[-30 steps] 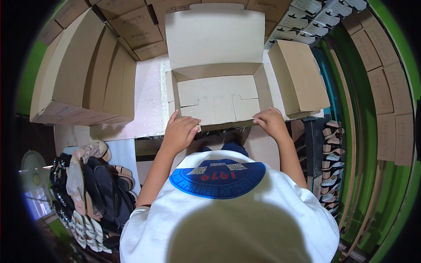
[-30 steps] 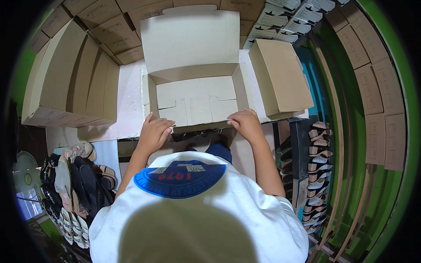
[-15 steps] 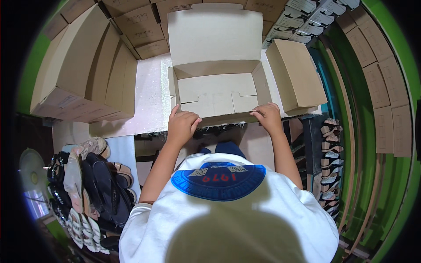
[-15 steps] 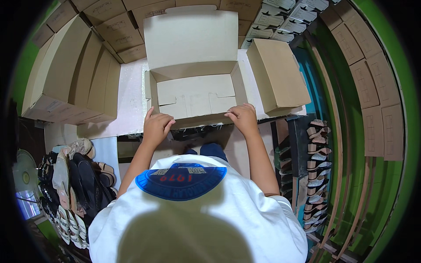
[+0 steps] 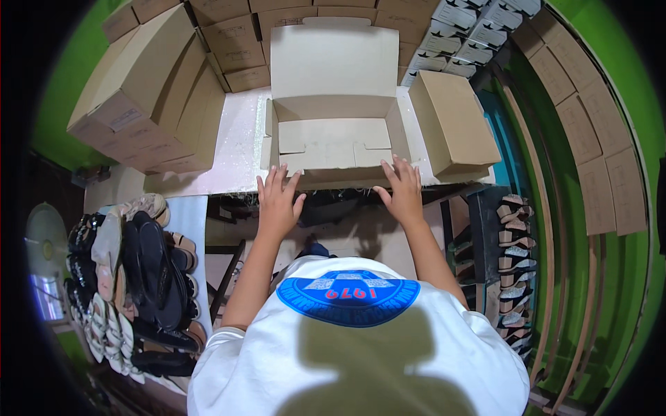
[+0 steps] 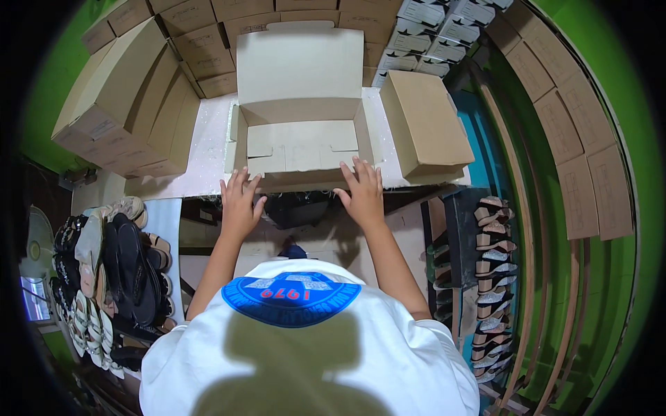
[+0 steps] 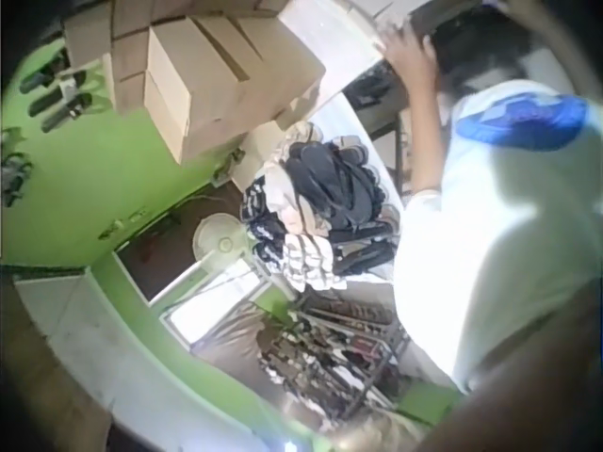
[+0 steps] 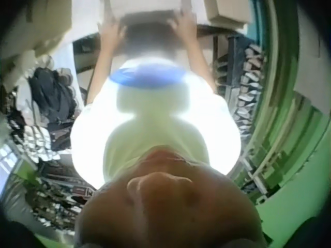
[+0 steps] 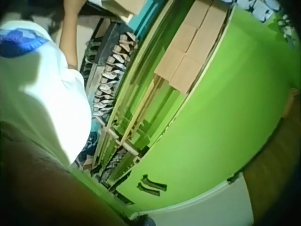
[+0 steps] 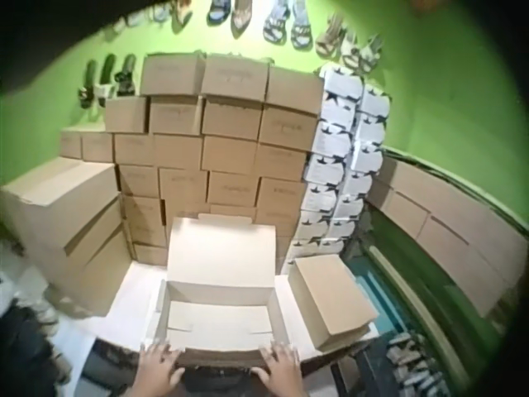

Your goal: Packing pairs of sandals into cardboard boxes and stacking them on a shelf.

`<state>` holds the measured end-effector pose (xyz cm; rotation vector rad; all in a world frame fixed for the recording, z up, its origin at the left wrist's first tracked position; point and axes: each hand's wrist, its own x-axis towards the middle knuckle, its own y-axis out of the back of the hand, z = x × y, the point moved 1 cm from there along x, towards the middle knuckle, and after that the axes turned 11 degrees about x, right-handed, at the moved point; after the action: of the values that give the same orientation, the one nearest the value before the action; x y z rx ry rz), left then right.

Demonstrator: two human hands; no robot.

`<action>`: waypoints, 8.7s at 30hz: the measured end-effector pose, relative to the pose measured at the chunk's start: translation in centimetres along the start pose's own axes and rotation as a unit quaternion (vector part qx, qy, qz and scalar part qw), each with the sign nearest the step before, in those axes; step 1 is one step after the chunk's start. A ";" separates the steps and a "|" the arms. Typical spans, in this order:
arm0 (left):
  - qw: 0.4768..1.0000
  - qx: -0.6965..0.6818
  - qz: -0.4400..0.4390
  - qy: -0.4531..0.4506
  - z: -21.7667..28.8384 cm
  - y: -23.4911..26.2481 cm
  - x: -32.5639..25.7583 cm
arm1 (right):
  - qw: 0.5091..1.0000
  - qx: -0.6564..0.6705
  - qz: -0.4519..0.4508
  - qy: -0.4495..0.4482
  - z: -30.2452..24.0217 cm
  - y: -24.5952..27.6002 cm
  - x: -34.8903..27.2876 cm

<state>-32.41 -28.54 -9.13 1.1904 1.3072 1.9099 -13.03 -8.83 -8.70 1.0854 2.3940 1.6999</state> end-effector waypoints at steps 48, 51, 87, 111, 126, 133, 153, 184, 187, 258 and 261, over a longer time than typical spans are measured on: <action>0.877 0.193 -0.368 0.243 -28.8 24.8 -31.9 | 0.936 0.109 -0.249 0.225 -50.3 -15.9 -16.0; 0.887 0.187 -0.371 0.203 -30.7 22.3 -32.2 | 0.953 0.072 -0.243 0.167 -51.8 -17.8 -15.3; 0.974 0.224 -0.016 -0.003 -23.0 22.9 -30.7 | 0.976 0.072 -0.013 0.204 -48.4 -12.9 -14.4; 0.977 0.151 0.000 -0.152 -0.8 15.4 -7.7 | 0.998 0.032 0.034 0.048 -23.4 3.0 -7.3; 0.952 0.045 -0.053 -0.299 0.3 9.0 9.4 | 0.995 0.051 -0.011 -0.081 -14.7 3.1 3.0; 0.887 -0.028 -0.129 -0.442 -3.0 5.1 16.9 | 0.977 0.091 -0.092 -0.170 -14.2 0.6 7.6; 0.728 -0.027 -0.121 -0.674 -5.3 -4.5 26.6 | 0.909 0.140 -0.174 -0.352 -13.5 -7.7 14.7; 0.900 0.207 -0.357 -0.143 -2.6 -5.8 17.6 | 0.966 0.081 -0.236 -0.066 -0.7 -6.4 19.3; 0.916 0.170 -0.353 -0.088 -2.5 -6.6 17.0 | 0.942 0.009 -0.328 -0.066 0.1 -6.9 19.0; 0.890 -0.376 -0.177 0.187 -6.5 -4.0 10.9 | 0.923 0.311 -0.065 -0.216 10.8 0.9 10.9; 0.948 -0.252 -0.123 0.149 -5.5 -3.6 11.1 | 0.955 0.241 -0.109 -0.132 11.0 0.2 9.7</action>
<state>-42.66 -20.73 -9.16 0.4763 0.9575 2.1100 -16.06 5.48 -9.51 0.9579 2.6854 0.8595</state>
